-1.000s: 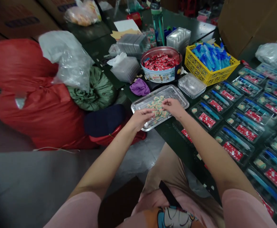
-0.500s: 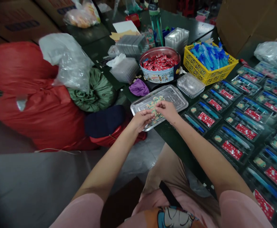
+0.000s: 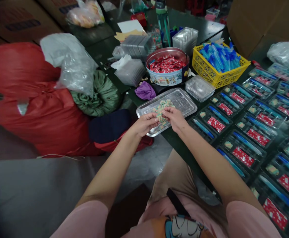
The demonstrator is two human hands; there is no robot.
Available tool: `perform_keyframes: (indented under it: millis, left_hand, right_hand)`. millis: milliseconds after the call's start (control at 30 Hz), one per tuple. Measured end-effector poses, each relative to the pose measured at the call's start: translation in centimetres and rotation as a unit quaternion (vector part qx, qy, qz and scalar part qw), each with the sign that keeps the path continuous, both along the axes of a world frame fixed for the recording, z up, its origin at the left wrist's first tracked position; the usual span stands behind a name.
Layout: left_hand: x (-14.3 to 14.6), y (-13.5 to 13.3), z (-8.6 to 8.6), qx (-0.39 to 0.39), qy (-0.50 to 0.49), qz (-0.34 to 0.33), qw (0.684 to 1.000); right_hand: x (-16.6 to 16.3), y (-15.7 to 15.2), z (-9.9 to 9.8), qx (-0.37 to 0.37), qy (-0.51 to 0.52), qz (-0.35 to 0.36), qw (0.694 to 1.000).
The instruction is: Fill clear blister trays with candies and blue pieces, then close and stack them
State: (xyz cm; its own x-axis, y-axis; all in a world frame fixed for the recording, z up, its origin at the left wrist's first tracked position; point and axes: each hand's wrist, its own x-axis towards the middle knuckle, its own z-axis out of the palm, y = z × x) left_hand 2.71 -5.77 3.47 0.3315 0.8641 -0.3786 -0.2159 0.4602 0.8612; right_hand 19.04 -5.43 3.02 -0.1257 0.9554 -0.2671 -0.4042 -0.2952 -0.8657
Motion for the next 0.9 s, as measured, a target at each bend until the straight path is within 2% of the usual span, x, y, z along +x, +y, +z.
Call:
perform_keyframes:
  millis: [167,333,433,567,700,900]
  left_hand:
    - [-1.0,0.0,0.4,-0.024,-0.051,-0.02,0.998]
    - [-2.2,-1.0,0.6,-0.019,-0.056,-0.035,0.998]
    - [-1.9,-1.4,0.3,-0.015,-0.041,-0.007,0.999]
    - [-0.7,-1.2,-0.1,-0.001,-0.03,0.041,0.999]
    - [-0.2,-0.9,-0.3,0.002,-0.061,0.058,0.996]
    - [-0.7,-0.8,-0.9,-0.021,-0.07,0.052,0.996]
  right_hand:
    - [-0.4,0.5,0.4,-0.017,0.016,0.002,1.0]
    - [2.3,1.8,0.4,-0.016,-0.013,-0.092,0.996]
    - [2.9,1.2,0.3,0.015,-0.06,-0.054,0.997]
    - [1.2,-0.6,0.4,0.081,-0.11,0.01,0.991]
    - [0.0,-1.1,0.4,0.139,-0.128,0.015,0.982]
    - [0.2,-1.0,-0.1,0.192,-0.198,0.031,0.961]
